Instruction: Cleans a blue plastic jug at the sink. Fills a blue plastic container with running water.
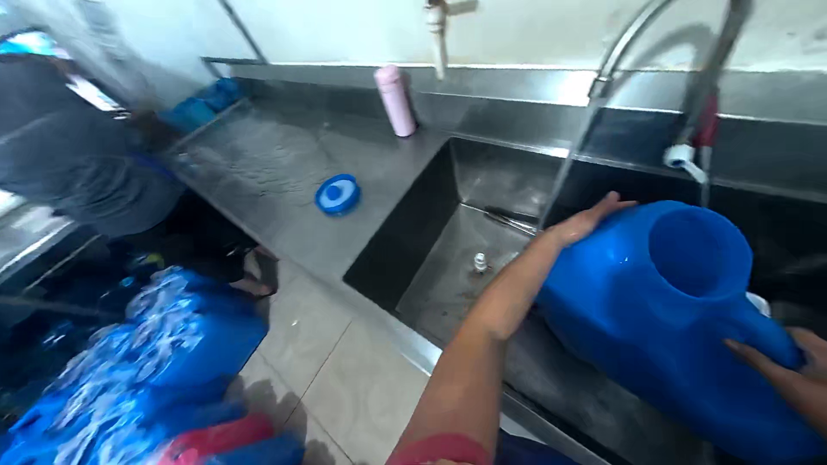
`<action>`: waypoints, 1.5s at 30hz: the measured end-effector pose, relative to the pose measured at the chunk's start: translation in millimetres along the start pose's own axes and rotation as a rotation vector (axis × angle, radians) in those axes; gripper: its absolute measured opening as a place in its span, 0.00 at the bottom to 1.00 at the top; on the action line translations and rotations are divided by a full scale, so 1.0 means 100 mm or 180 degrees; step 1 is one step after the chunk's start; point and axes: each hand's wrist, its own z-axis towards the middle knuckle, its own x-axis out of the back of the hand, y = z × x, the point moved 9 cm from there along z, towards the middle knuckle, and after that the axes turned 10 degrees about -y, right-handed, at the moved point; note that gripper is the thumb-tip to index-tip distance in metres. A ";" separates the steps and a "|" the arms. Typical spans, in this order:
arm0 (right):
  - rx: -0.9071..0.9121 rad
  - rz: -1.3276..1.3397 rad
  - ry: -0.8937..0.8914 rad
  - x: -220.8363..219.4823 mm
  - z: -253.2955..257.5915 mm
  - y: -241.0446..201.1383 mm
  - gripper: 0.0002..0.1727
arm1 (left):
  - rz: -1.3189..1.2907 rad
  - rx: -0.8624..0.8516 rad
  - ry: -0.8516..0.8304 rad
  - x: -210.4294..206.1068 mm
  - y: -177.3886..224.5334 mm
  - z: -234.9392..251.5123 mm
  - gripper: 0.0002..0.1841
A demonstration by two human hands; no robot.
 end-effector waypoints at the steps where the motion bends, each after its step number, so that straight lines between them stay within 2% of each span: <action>1: -0.0040 0.0018 0.0087 0.01 -0.09 0.06 0.29 | 0.0148 0.0332 0.0068 0.03 -0.23 -0.05 0.35; 5: -0.0082 0.0018 0.0438 -0.01 -0.38 0.32 0.25 | 0.0560 0.1239 0.0764 0.60 -1.35 -0.22 0.31; 7: 0.0021 0.0006 0.0584 -0.04 -0.45 0.38 0.23 | 0.0838 0.1692 0.1017 0.88 -1.72 -0.36 0.31; 9: 0.0090 -0.0064 0.0656 -0.06 -0.49 0.36 0.23 | 0.0755 0.1809 0.1128 1.01 -1.92 -0.45 0.32; 12: -0.0013 -0.0118 0.0815 -0.05 -0.52 0.35 0.24 | 0.0639 0.1562 0.1105 1.03 -1.88 -0.37 0.27; 16: -0.0154 -0.0066 0.1026 -0.05 -0.53 0.47 0.25 | 0.1531 0.1077 0.0739 0.98 -1.79 -0.09 0.18; 18: -0.0213 0.0001 0.1015 -0.06 -0.54 0.52 0.25 | 0.2015 0.1202 0.0631 0.97 -1.70 -0.08 0.15; 20: -0.0226 -0.0003 0.1021 -0.06 -0.55 0.56 0.25 | 0.2154 0.1388 0.0592 0.98 -1.65 -0.09 0.18; 22: -0.0198 -0.0037 0.0997 -0.07 -0.57 0.56 0.25 | 0.1784 0.1502 0.0689 1.06 -1.67 -0.13 0.26; 24: -0.0131 -0.0091 0.1007 -0.07 -0.57 0.55 0.25 | 0.0806 0.1534 0.0972 1.17 -1.78 -0.18 0.36; 25: -0.0117 -0.0098 0.1019 -0.07 -0.58 0.56 0.25 | 0.0347 0.1489 0.1058 1.18 -1.81 -0.22 0.38; 26: -0.0114 -0.0109 0.1033 -0.06 -0.57 0.56 0.26 | 0.0026 0.1418 0.1012 1.14 -1.78 -0.25 0.33; 27: -0.0125 -0.0102 0.1037 -0.06 -0.56 0.57 0.26 | -0.0132 0.1258 0.0902 1.05 -1.71 -0.27 0.24; 28: -0.0148 -0.0092 0.1035 -0.06 -0.55 0.58 0.25 | -0.0073 0.1081 0.0812 0.97 -1.67 -0.27 0.18; 31: -0.0131 -0.0125 0.1089 -0.04 -0.54 0.59 0.24 | 0.0307 0.0772 0.0737 0.84 -1.61 -0.32 0.17; 37: -0.0144 -0.0020 0.1173 -0.05 -0.51 0.76 0.24 | 0.1081 0.0287 0.0739 0.83 -1.60 -0.37 0.07; 40: -0.0108 0.0050 0.1238 -0.06 -0.47 0.87 0.25 | 0.1788 0.0396 0.0855 0.85 -1.49 -0.36 0.11; 43: -0.0069 -0.0026 0.1302 -0.02 -0.47 0.87 0.24 | 0.2181 0.0845 0.0815 0.86 -1.45 -0.33 0.22; 45: -0.0011 -0.0067 0.1301 -0.01 -0.44 0.84 0.23 | 0.2169 0.0905 0.1029 0.93 -1.43 -0.34 0.19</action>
